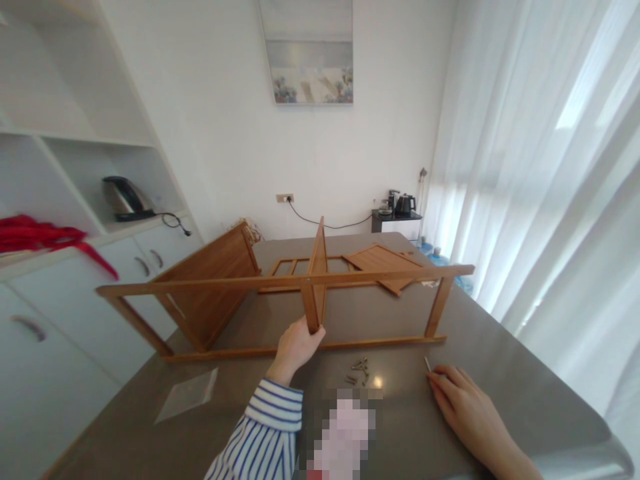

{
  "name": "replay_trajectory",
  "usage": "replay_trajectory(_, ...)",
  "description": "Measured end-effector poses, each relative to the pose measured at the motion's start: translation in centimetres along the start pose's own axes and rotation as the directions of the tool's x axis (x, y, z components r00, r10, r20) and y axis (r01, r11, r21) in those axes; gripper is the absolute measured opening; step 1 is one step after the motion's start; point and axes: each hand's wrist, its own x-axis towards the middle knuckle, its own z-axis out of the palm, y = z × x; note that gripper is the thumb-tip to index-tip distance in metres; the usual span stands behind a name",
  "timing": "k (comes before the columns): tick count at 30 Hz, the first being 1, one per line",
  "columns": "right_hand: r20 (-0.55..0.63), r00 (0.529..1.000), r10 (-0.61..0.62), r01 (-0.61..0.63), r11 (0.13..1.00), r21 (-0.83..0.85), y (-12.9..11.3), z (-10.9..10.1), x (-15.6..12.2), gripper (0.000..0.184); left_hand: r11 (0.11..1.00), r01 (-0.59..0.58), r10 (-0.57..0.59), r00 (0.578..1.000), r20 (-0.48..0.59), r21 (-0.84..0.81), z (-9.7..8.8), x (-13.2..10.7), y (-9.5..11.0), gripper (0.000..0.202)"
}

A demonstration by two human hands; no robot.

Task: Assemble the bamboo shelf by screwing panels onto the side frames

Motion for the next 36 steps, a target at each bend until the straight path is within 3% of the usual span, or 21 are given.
replay_trajectory(6,0.072,0.993,0.098,-0.108,0.980,0.167,1.1,-1.7,-0.6,0.031,1.000,0.015,-0.015,1.000,0.009,-0.027,-0.1,-0.5,0.0,0.033)
replay_trajectory(11,0.136,0.955,0.265,-0.294,0.909,0.296,5.0,-3.7,-0.2,0.033,0.997,0.057,-0.057,0.998,-0.003,-0.046,-0.1,-0.7,0.5,0.039)
replay_trajectory(15,0.165,0.903,0.396,-0.428,0.808,0.404,8.3,-4.6,2.3,0.035,0.997,0.075,-0.076,0.997,-0.007,-0.034,0.1,-0.7,0.5,0.040)
replay_trajectory(18,0.209,0.857,0.471,-0.501,0.670,0.548,9.9,-4.7,5.7,0.035,0.997,0.073,-0.073,0.997,0.001,-0.036,0.1,-0.8,0.5,0.038)
replay_trajectory(22,0.235,0.829,0.508,-0.534,0.592,0.604,11.2,-3.8,10.8,0.035,0.995,0.090,-0.090,0.996,0.006,-0.037,-0.2,-1.0,0.8,0.037)
replay_trajectory(26,0.317,0.799,0.511,-0.574,0.493,0.653,11.3,-1.6,15.4,0.031,0.992,0.114,-0.112,0.993,0.029,-0.048,-0.6,-1.2,1.2,0.037)
replay_trajectory(32,0.462,0.737,0.493,-0.664,0.402,0.631,10.6,2.3,19.9,0.033,0.991,0.124,-0.122,0.992,0.035,-0.056,-0.5,-1.1,1.1,0.039)
replay_trajectory(34,0.444,0.764,0.468,-0.634,0.422,0.648,10.5,3.1,20.6,0.033,0.988,0.142,-0.140,0.989,0.041,-0.054,-0.4,-1.0,1.1,0.036)
replay_trajectory(36,0.343,0.830,0.441,-0.540,0.474,0.696,10.4,3.6,21.3,0.033,0.986,0.156,-0.153,0.987,0.053,-0.056,-0.3,-0.8,1.0,0.034)
